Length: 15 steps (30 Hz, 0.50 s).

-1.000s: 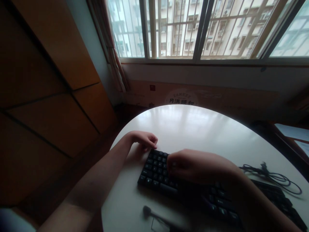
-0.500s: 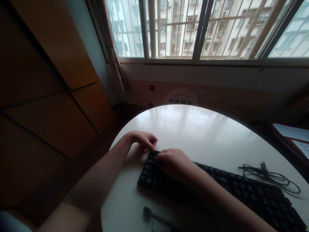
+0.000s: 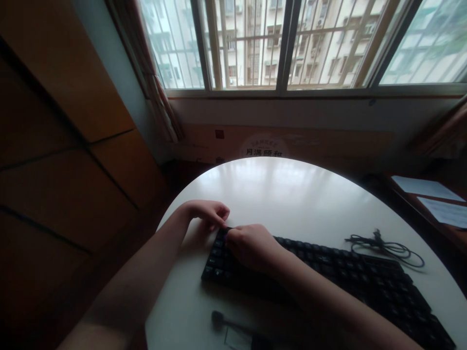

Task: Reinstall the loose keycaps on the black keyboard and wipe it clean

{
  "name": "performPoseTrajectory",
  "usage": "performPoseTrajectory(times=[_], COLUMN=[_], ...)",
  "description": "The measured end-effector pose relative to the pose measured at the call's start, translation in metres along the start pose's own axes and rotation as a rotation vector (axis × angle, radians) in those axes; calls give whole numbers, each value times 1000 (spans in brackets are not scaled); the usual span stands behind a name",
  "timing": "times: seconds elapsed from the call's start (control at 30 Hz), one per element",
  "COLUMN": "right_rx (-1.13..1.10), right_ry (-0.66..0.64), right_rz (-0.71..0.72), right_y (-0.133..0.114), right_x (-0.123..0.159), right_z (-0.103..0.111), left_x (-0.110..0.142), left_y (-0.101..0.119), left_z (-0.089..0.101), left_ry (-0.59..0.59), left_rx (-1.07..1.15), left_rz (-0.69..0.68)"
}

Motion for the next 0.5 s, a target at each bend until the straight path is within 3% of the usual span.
performPoseTrajectory(times=[0.5], right_rx=[122], right_ry=[-67], right_rz=[-30], right_y=[-12], right_x=[1], right_z=[8], left_x=[1], left_y=[6], left_z=[6], left_ry=[41], left_rx=[-43], left_rz=[43])
Point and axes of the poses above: each hand's wrist, its own x-axis away from the middle knuckle, its own z-axis out of the back of the hand, y = z × x, the point moved 10 cm from there along -x, towards the middle knuckle, and after that the axes turned 11 degrees about x, right-handed, at the moved point
